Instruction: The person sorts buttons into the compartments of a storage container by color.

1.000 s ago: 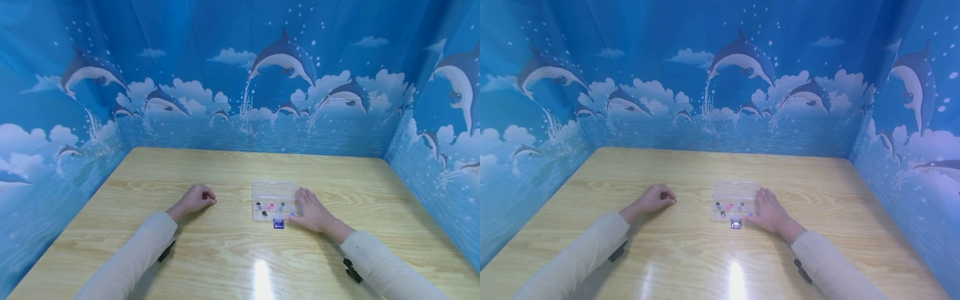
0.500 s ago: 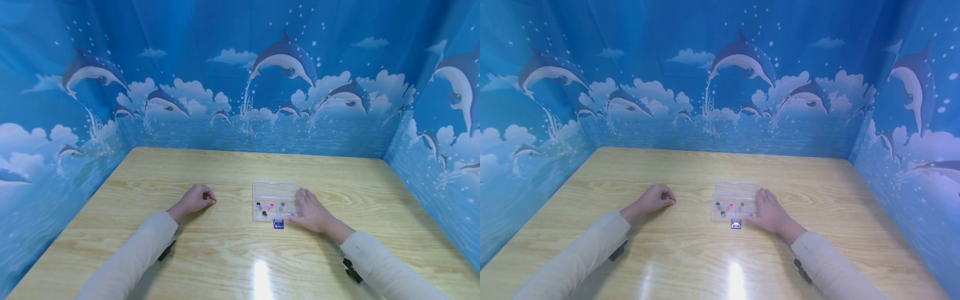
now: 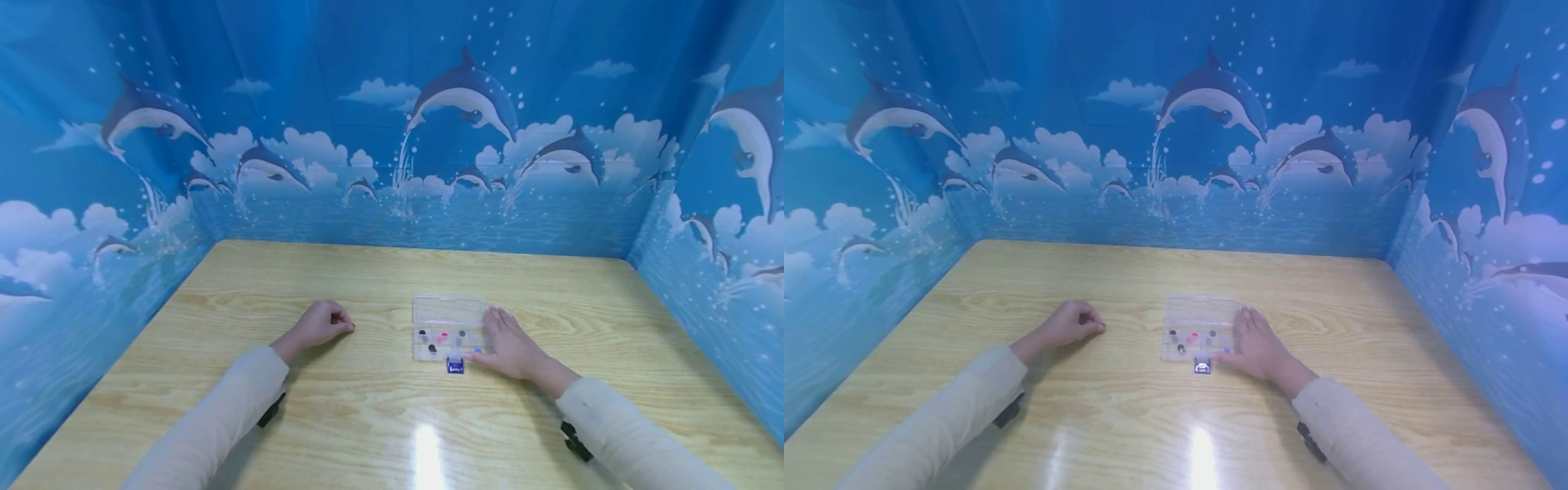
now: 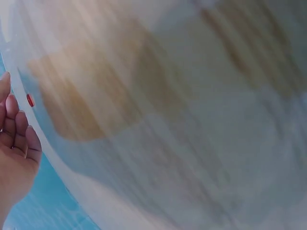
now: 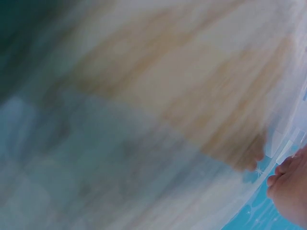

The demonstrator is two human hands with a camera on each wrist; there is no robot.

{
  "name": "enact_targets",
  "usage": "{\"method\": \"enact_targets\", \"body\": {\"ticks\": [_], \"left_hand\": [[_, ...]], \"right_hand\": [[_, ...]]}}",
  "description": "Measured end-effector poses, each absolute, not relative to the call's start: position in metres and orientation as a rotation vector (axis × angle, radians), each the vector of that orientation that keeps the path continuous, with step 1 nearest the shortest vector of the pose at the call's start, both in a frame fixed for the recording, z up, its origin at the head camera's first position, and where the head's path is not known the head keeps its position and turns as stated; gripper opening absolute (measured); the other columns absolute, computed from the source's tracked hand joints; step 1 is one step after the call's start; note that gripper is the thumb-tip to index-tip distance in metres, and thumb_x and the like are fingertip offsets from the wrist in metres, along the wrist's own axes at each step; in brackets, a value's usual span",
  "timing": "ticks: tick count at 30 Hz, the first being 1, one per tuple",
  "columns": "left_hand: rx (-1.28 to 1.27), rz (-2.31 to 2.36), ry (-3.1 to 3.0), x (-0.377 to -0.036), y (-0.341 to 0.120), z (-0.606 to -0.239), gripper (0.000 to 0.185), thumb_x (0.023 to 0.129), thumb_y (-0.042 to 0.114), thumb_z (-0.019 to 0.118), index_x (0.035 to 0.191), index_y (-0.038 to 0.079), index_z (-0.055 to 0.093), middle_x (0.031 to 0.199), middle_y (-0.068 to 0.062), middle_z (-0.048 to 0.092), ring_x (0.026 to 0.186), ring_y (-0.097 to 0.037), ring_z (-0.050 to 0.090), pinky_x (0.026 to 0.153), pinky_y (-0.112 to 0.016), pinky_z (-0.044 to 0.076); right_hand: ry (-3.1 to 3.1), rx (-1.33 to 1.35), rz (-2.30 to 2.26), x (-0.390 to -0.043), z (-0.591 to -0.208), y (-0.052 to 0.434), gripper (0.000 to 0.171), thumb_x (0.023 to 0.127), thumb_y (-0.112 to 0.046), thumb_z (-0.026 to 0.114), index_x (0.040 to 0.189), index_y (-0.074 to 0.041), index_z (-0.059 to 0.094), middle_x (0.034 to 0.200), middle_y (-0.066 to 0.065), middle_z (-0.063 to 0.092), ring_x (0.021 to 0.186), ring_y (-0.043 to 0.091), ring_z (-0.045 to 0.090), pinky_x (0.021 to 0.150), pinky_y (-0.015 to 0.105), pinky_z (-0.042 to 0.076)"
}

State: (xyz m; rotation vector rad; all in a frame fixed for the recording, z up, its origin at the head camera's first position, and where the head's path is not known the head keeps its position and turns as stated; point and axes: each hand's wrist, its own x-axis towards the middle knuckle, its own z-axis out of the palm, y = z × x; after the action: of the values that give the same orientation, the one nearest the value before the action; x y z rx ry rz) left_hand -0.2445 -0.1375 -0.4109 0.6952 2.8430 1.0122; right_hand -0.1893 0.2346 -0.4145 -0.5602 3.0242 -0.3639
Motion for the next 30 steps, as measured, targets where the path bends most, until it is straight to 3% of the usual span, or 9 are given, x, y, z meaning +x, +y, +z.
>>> {"method": "enact_targets", "body": {"ticks": [11, 30], "left_hand": [[0.622, 1.134, 2.781, -0.242, -0.130, -0.407, 0.010, 0.086, 0.011, 0.064, 0.084, 0.004, 0.070, 0.082, -0.008, 0.069, 0.064, -0.008, 0.051, 0.057, -0.021, 0.042], [0.526, 1.276, 2.722, -0.242, -0.115, -0.407, 0.012, 0.087, 0.011, 0.063, 0.089, 0.001, 0.069, 0.083, -0.010, 0.068, 0.063, -0.008, 0.052, 0.058, -0.023, 0.045]], "right_hand": [[3.023, -0.552, -0.360, -0.189, -0.415, 0.235, 0.100, 0.084, -0.061, 0.050, 0.139, 0.016, 0.017, 0.147, 0.034, 0.017, 0.137, 0.048, 0.015, 0.113, 0.053, 0.015], [3.024, -0.548, -0.349, -0.190, -0.416, 0.235, 0.101, 0.084, -0.062, 0.049, 0.140, 0.016, 0.017, 0.147, 0.033, 0.017, 0.137, 0.047, 0.015, 0.113, 0.053, 0.015]]}}
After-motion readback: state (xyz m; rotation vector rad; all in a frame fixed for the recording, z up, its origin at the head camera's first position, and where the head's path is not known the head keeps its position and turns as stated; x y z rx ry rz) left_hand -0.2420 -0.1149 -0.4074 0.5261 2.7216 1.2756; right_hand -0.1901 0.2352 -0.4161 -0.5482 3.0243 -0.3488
